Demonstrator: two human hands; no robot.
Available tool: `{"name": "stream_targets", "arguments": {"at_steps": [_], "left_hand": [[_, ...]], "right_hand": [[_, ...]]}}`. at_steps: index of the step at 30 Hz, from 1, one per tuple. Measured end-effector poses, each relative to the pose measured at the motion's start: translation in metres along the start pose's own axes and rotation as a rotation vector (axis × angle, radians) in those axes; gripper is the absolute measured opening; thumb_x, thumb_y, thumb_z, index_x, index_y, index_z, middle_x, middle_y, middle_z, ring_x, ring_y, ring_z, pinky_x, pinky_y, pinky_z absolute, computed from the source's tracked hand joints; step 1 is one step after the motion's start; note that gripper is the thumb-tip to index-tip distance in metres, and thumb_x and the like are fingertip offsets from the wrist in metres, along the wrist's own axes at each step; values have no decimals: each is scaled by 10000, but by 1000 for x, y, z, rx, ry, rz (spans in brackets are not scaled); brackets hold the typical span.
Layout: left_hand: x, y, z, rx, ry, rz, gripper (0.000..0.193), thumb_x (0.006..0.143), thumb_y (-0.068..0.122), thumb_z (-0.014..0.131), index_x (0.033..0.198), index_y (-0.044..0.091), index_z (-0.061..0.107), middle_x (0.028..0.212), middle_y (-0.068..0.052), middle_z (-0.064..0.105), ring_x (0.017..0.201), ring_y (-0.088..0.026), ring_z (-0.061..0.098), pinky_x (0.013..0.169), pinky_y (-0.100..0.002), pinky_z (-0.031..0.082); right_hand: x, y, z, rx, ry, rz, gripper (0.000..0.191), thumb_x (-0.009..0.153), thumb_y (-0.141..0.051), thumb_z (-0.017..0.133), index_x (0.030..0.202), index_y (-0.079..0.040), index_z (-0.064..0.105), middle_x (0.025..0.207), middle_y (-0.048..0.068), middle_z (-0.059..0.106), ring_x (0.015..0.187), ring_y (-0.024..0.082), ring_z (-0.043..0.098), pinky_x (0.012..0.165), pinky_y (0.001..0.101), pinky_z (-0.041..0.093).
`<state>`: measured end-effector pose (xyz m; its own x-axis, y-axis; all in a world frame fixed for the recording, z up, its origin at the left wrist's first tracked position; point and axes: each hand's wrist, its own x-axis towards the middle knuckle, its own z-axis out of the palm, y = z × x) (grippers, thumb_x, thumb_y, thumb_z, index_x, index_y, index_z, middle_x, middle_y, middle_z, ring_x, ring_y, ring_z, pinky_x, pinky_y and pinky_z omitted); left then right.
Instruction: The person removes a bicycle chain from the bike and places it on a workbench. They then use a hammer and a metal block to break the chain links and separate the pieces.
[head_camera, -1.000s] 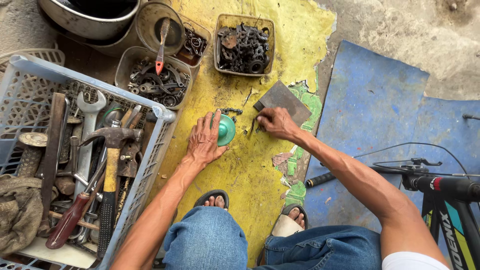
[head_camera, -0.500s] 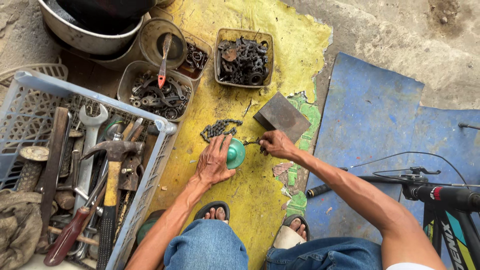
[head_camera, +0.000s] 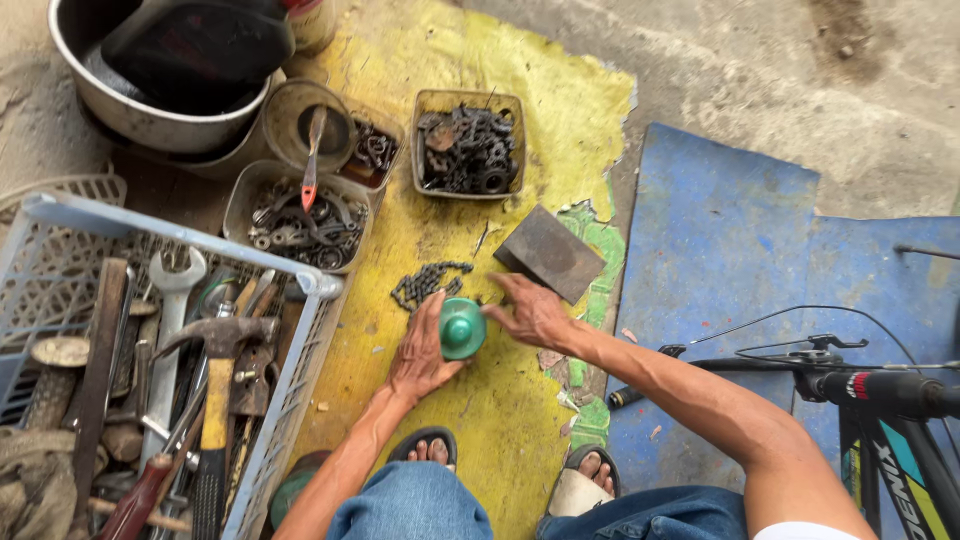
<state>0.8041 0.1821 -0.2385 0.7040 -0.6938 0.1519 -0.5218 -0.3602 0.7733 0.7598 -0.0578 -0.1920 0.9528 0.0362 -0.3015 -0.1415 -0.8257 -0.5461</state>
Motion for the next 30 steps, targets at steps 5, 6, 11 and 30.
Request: {"name": "stream_targets", "arguments": {"at_steps": [5,6,11,30], "left_hand": [[10,4,-2,-11,-36,-129,1025,712,336,889,1495,6,315,1422,-263,500,1309,-447,517,1070,-482,475],[15,6,-3,4,-91,-193,1018,682,350,888,1465,11,333,1390,-259,516,1291,-436,532,1056,-473,485],[40,19,-10,34,-129,-222,1118,607,291,902,1465,-31,262,1379,-316,503,1242,-466,548,981,-490,503],[48,53,-19,-76,61,-144,1304,486,375,1010,1466,54,212,1352,-238,479,1199,-386,562,997,-481,517]], "right_hand": [[4,-34,0,-121,-195,-254,1074,735,-593,824,1564,-169,289,1574,238,339,1330,466,475,964,565,537],[1,-40,1,-167,-180,-305,1192,669,-579,898,1580,-175,244,1551,253,327,1333,481,461,979,577,525],[12,-52,-8,-303,-151,-307,1356,560,-438,944,1631,-159,160,1554,235,360,1290,450,502,891,518,582],[14,-57,-37,-77,102,-138,1169,569,-802,727,1368,17,487,1100,223,562,893,343,612,693,487,516]]}}
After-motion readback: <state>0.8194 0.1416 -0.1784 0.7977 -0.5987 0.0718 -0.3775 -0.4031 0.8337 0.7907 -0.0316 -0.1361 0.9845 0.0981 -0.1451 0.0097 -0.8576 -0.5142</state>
